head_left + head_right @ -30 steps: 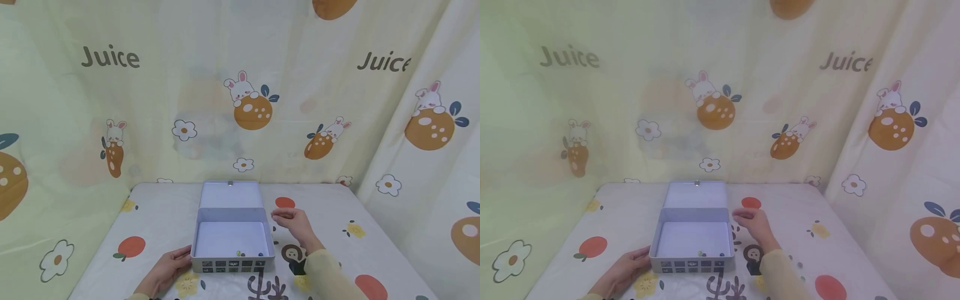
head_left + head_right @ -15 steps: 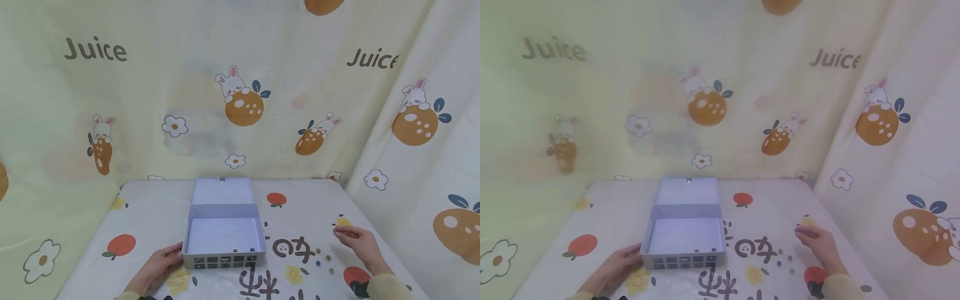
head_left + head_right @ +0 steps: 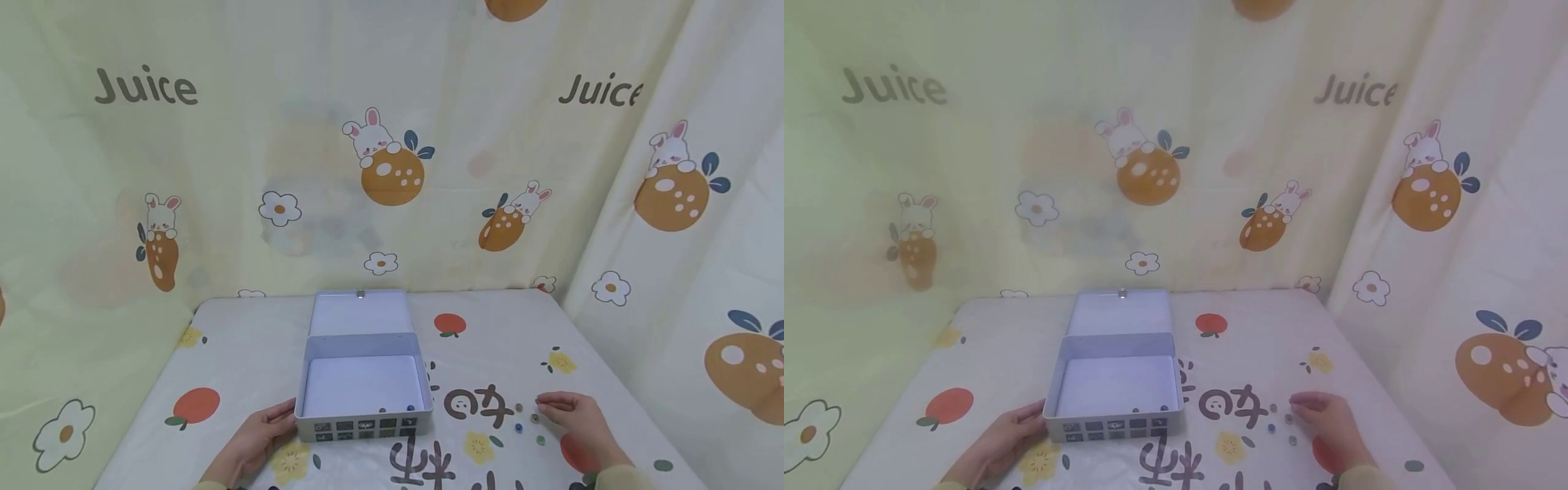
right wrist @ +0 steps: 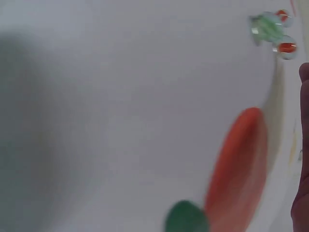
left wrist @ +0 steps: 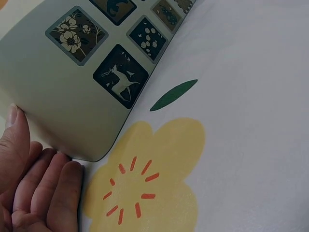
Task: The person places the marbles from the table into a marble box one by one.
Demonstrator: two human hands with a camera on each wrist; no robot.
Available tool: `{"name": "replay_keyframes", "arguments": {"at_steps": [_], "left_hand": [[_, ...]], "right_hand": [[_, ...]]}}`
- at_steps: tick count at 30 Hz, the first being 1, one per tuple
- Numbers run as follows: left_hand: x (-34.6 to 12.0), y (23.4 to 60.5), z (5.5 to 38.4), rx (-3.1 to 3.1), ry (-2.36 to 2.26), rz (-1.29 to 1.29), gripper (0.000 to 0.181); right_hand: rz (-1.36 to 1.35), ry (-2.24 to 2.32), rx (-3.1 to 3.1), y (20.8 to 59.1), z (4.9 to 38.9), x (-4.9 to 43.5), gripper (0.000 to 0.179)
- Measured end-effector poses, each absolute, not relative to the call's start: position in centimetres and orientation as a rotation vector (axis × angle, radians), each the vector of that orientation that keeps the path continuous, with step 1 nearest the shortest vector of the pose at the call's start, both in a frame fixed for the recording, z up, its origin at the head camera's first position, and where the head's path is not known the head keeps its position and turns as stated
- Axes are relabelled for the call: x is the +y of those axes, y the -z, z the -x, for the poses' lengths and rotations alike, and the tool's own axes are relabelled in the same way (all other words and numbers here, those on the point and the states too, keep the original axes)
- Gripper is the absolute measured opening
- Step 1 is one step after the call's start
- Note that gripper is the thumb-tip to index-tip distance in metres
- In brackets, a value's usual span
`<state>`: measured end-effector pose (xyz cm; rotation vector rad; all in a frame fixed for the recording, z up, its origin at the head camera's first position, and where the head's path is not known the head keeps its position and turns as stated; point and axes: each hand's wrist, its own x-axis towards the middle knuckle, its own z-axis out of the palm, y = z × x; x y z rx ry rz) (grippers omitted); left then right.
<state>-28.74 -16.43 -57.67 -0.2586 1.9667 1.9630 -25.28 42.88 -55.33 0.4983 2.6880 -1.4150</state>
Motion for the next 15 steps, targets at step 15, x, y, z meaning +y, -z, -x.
{"name": "replay_keyframes", "arguments": {"at_steps": [15], "left_hand": [[-16.6, 57.5, 28.6, 1.955, -1.952, 0.251, 0.062]], "right_hand": [[-0.441, 1.030, 2.912, 56.2, 24.5, 40.8, 0.019]]}}
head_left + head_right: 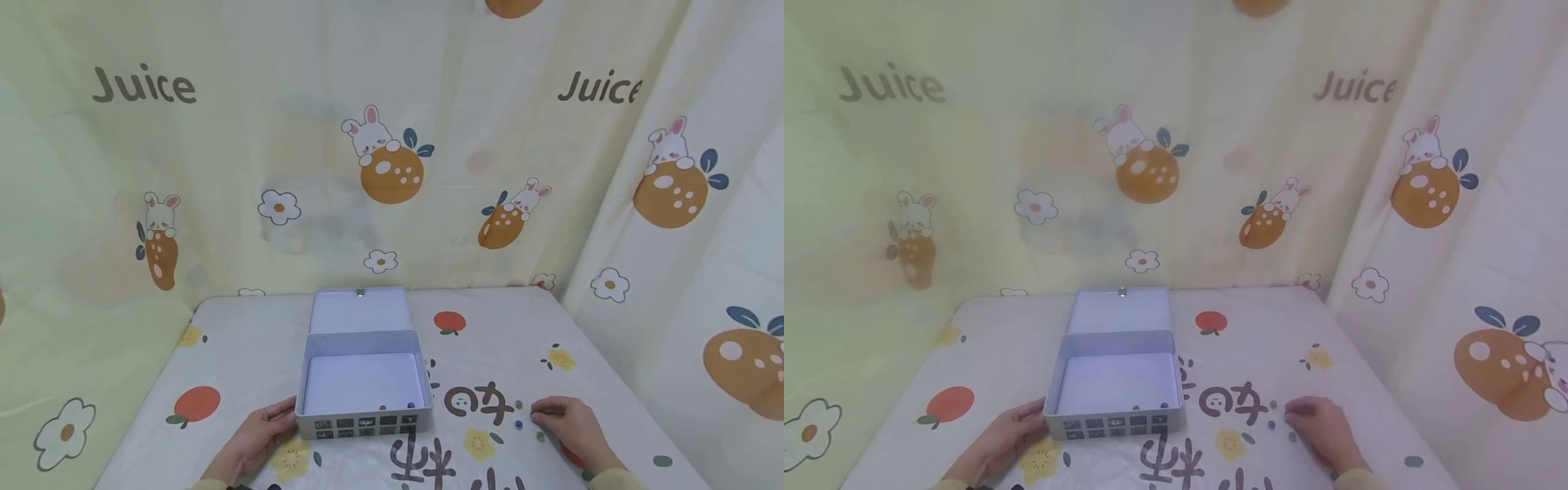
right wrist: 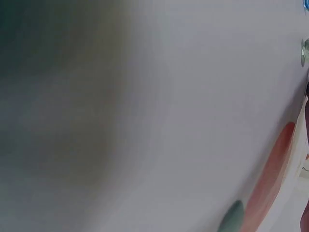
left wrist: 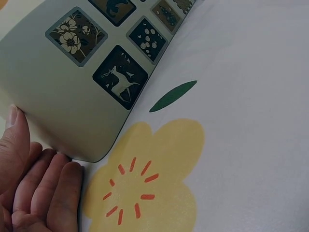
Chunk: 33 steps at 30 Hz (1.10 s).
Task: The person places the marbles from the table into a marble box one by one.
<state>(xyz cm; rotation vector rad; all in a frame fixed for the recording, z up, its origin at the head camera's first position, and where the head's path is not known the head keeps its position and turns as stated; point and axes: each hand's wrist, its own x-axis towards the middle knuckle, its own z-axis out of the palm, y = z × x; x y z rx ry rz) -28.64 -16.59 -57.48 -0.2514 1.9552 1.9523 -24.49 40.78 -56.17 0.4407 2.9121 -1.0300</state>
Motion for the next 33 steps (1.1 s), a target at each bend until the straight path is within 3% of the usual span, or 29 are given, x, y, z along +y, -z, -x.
{"name": "replay_keyframes", "arguments": {"at_steps": [5, 14, 19, 24, 33], "left_hand": [[-16.6, 57.4, 28.7, 1.964, -1.941, 0.254, 0.062], [-16.6, 57.6, 28.7, 1.983, -1.931, 0.250, 0.063], [-16.6, 57.7, 28.8, 1.980, -1.940, 0.237, 0.063], [-16.7, 57.6, 28.9, 1.980, -1.936, 0.228, 0.064], [-16.8, 57.9, 29.0, 1.954, -1.940, 0.222, 0.065]], "right_hand": [[-0.476, 1.083, 2.873, 56.2, 24.7, 41.0, 0.023], [-0.569, 1.469, 2.683, 54.8, 24.6, 42.2, 0.052], [-0.501, 1.587, 2.668, 54.0, 25.6, 41.9, 0.051], [-0.374, 1.607, 2.710, 53.1, 27.5, 38.6, 0.045], [-0.059, 1.709, 2.701, 50.6, 31.0, 28.3, 0.028]]}}
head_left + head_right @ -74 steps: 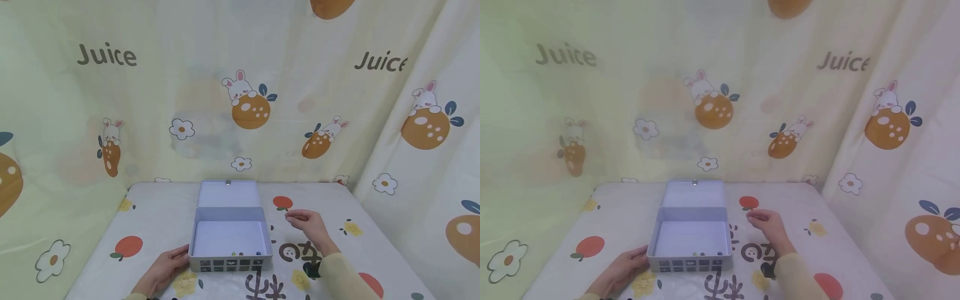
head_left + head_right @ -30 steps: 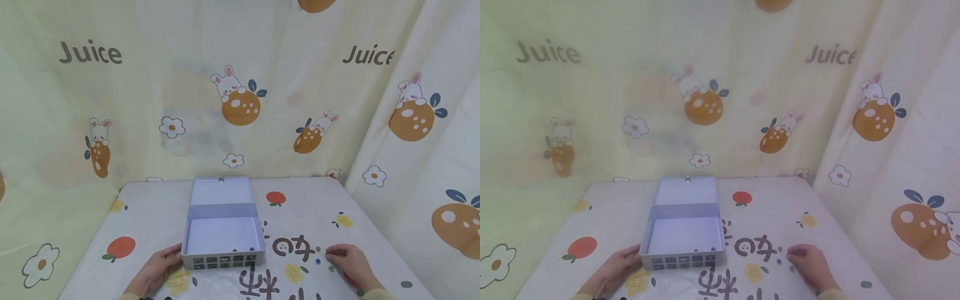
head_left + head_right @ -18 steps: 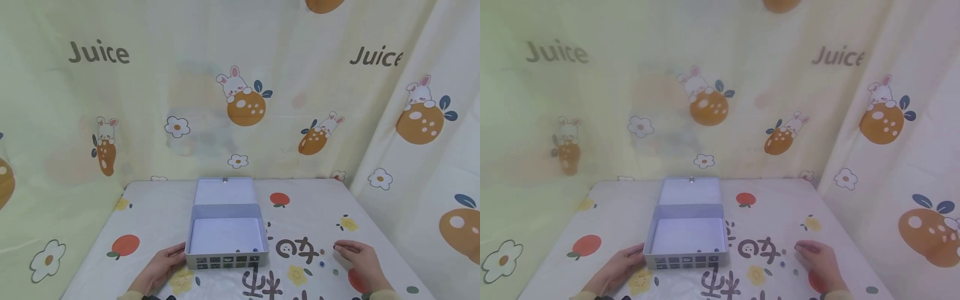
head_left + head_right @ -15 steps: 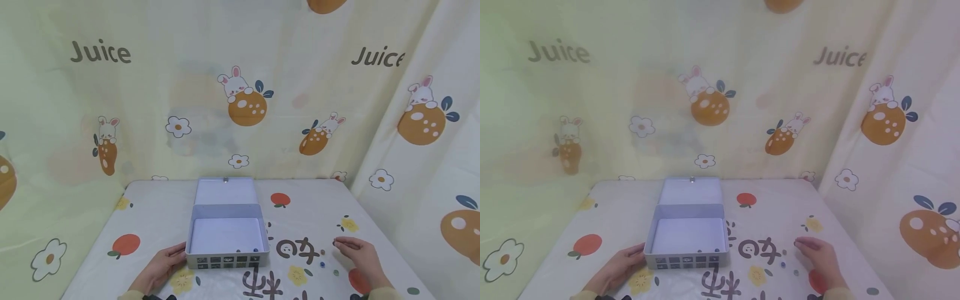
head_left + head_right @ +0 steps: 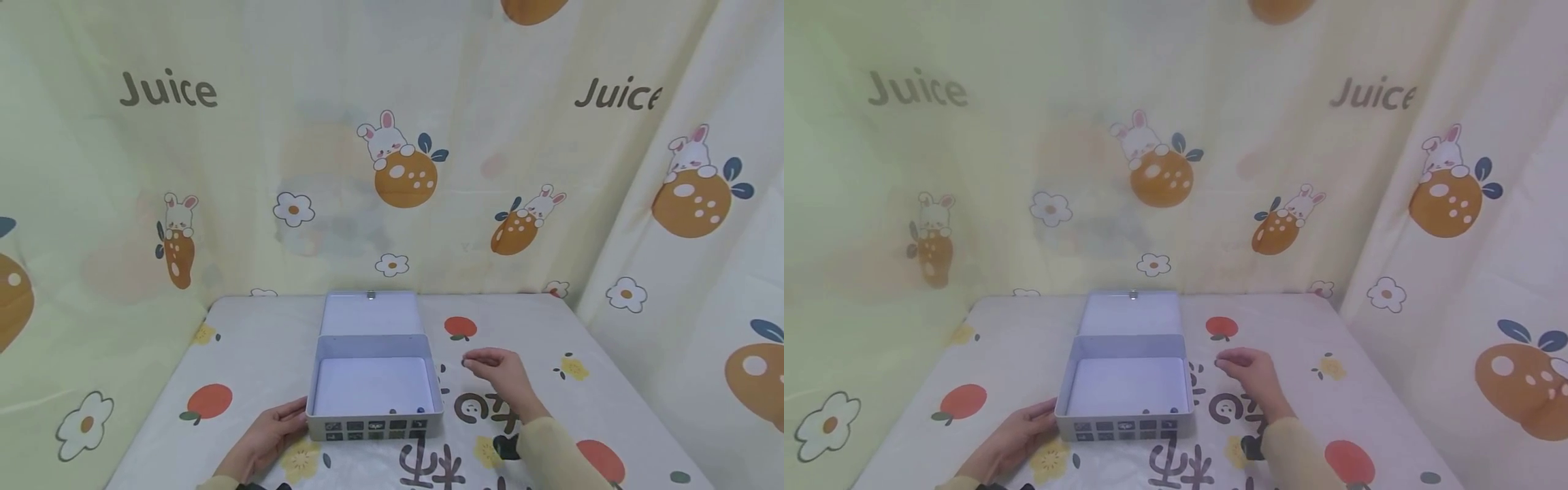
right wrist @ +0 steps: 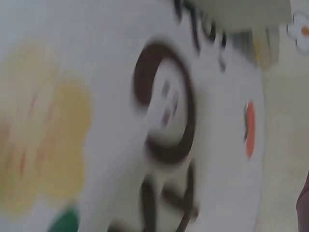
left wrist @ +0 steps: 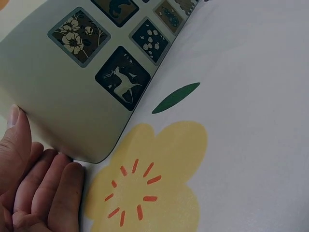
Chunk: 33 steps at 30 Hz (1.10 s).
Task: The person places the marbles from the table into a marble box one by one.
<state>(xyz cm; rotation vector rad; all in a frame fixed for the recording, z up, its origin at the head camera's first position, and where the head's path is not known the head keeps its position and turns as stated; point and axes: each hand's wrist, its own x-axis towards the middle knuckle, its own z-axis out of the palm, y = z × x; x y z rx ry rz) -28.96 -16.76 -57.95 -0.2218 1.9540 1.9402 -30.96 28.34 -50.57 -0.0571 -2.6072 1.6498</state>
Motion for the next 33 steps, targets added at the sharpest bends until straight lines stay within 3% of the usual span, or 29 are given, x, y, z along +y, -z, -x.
{"name": "replay_keyframes", "arguments": {"at_steps": [6, 12, 33], "left_hand": [[-16.6, 58.0, 29.0, 1.961, -1.947, 0.226, 0.065], [-16.5, 58.0, 28.9, 1.944, -1.955, 0.196, 0.066], [-16.9, 58.2, 29.0, 1.937, -1.960, 0.157, 0.068]], "right_hand": [[-0.115, -1.715, -2.577, 49.4, 33.1, 22.2, 0.020], [-0.179, -1.767, -2.593, 49.3, 34.0, 19.1, 0.020], [-0.190, -1.800, -2.576, 49.0, 33.8, 18.3, 0.019]]}}
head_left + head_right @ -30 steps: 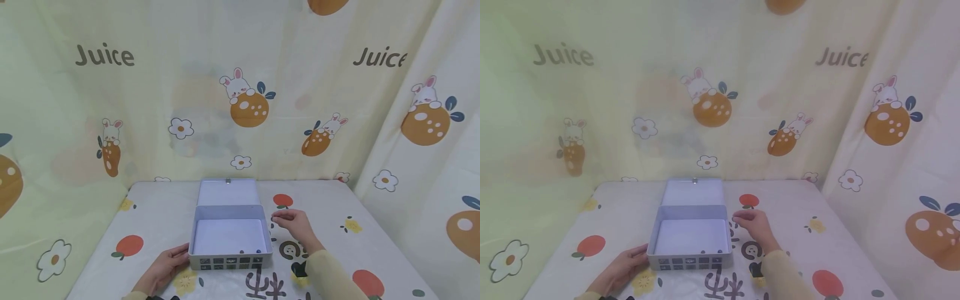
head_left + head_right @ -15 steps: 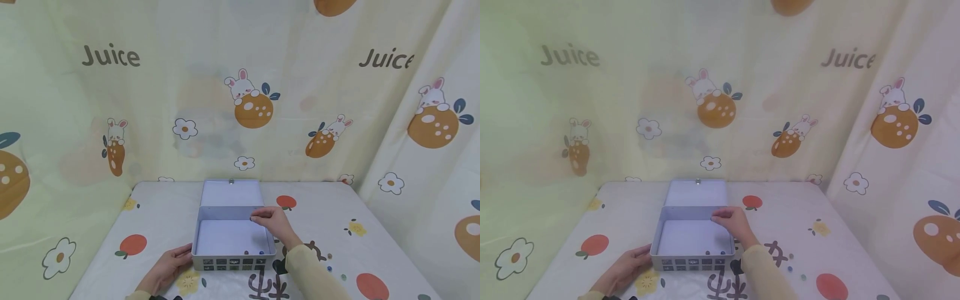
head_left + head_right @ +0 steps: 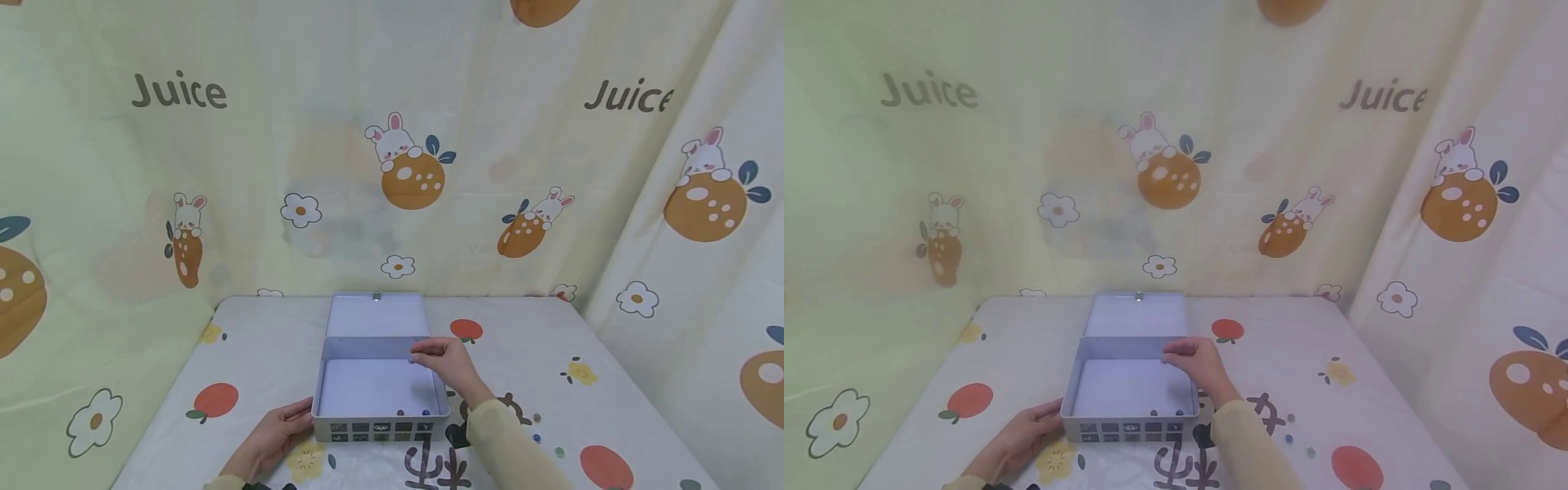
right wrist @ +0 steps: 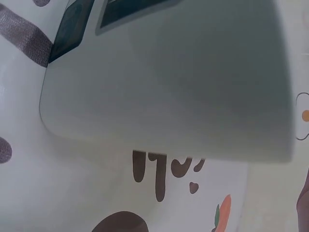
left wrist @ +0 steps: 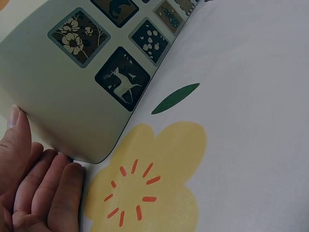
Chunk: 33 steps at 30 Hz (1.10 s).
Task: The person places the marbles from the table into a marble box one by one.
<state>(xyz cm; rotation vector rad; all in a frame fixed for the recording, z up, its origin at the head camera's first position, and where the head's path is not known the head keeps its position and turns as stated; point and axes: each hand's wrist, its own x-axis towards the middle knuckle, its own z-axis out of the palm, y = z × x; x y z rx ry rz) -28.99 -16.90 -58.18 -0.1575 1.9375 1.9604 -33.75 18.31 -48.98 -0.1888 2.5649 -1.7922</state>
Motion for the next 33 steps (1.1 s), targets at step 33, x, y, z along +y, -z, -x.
{"name": "replay_keyframes", "arguments": {"at_steps": [33], "left_hand": [[-16.6, 58.0, 29.0, 1.977, -1.943, 0.230, 0.063]], "right_hand": [[-0.303, 1.476, 2.792, 51.6, 28.4, 38.6, 0.041]]}}
